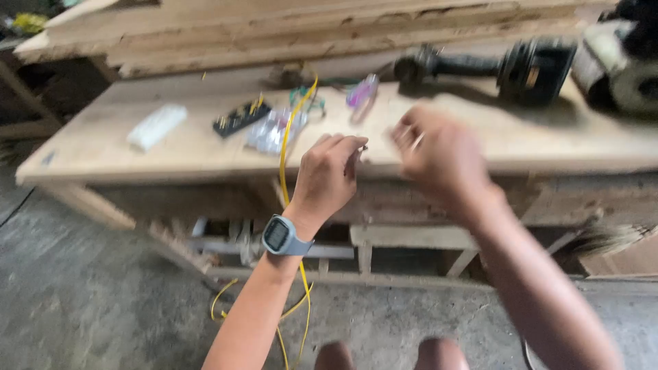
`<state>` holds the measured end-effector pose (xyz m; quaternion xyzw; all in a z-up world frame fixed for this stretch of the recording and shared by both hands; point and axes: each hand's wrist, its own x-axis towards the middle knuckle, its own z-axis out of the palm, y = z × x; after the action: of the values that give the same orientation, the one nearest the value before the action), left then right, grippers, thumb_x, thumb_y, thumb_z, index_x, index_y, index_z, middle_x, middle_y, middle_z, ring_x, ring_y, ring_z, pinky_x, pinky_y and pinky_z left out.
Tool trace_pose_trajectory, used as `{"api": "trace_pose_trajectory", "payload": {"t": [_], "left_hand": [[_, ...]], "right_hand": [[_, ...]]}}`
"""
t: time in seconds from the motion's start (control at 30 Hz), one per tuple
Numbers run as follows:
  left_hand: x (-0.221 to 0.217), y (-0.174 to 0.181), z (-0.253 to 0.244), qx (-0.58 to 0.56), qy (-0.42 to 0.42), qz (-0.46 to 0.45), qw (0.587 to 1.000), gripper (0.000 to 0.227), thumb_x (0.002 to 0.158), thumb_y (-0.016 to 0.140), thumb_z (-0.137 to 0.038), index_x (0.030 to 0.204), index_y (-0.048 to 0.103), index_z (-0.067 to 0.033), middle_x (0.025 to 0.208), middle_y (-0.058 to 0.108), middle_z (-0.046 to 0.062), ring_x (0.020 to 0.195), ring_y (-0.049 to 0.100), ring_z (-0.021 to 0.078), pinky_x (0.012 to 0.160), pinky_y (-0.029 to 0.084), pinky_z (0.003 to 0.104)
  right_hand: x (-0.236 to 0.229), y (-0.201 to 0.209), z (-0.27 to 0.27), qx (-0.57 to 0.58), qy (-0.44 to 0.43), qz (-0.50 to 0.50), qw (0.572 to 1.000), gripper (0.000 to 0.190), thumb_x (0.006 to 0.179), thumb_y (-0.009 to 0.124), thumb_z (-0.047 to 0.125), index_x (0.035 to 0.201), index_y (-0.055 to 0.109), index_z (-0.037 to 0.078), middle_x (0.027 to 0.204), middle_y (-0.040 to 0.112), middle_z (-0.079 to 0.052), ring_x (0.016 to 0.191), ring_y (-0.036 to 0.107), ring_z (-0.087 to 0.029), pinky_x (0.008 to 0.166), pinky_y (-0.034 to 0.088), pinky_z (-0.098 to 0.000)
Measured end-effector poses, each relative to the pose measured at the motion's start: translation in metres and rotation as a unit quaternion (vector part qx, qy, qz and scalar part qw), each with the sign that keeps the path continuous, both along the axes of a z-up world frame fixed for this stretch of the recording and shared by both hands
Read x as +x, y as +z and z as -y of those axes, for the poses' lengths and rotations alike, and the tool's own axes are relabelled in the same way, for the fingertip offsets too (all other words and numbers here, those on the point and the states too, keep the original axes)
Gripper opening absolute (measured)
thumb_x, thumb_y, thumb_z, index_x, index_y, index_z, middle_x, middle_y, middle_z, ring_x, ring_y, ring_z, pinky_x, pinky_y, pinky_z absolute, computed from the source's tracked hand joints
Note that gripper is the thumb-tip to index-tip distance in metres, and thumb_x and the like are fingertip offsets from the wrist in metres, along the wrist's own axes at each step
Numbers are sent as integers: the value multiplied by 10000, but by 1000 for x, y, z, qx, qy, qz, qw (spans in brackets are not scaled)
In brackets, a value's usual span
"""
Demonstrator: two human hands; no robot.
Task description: The person uses a power drill to drive a screw into a wooden board. They then pick up a yellow electrical wire and a small metal connector, stripping the wire ends and twisting them together with the connector.
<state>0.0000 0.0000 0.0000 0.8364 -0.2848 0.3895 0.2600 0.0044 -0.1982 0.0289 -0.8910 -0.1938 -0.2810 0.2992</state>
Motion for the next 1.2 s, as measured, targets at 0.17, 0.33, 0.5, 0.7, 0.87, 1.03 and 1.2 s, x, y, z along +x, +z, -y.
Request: {"api": "trace_pose_trajectory", "payload": {"t": [0.17,0.33,0.5,0.7,0.87,1.03,1.2], "left_hand": [[65,19,-1,87,21,-124,988,75,903,663,-25,953,704,-63,770,670,95,767,695,331,687,590,418],[76,32,1,69,2,-136,988,47,886,691,-41,875,667,-79,822,619,65,819,647,302,722,548,399],[85,35,-10,2,9,-239,971,69,903,731,-167,853,691,-191,840,556,-42,815,616,215,778,514,349],[91,55,-15,-59,4,-324,944,92,837,785,-108,874,739,-178,804,604,-33,781,631,197,792,501,331],[94,77,-22,-130,-62,-342,929,255,760,575,-41,991,663,-104,904,688,39,810,602,281,741,409,394],[100,63,-16,-118,-50,-350,928,87,758,662,-133,827,624,-169,852,564,11,776,530,261,752,391,405],[105,64,-19,-71,9,-400,914,178,750,806,-152,828,660,-219,818,520,-65,828,613,206,836,470,365]], "right_hand": [[164,32,56,-230,-92,-34,968,622,783,722,191,1369,600,23,1212,636,-277,1027,673,-507,832,560,-600],[215,31,53,-363,-90,-141,916,962,666,672,204,1568,375,50,1260,646,-264,1009,694,-517,766,571,-663],[206,66,42,-348,-109,-189,912,1032,711,628,70,1672,275,200,1101,702,-235,893,745,-482,680,607,-601],[131,206,33,-126,-84,-313,938,922,782,599,32,1649,291,90,1169,650,-374,1092,626,-591,889,504,-700],[57,242,61,162,-90,-498,847,726,685,838,68,1347,545,20,1244,651,-153,806,676,-253,734,571,-386],[41,258,32,259,-140,-649,702,226,735,773,-128,960,773,-113,872,790,-237,586,693,-350,538,582,-433],[65,269,-13,172,-178,-641,727,67,657,786,-10,698,781,-63,589,716,-270,533,738,-360,550,607,-478]]}}
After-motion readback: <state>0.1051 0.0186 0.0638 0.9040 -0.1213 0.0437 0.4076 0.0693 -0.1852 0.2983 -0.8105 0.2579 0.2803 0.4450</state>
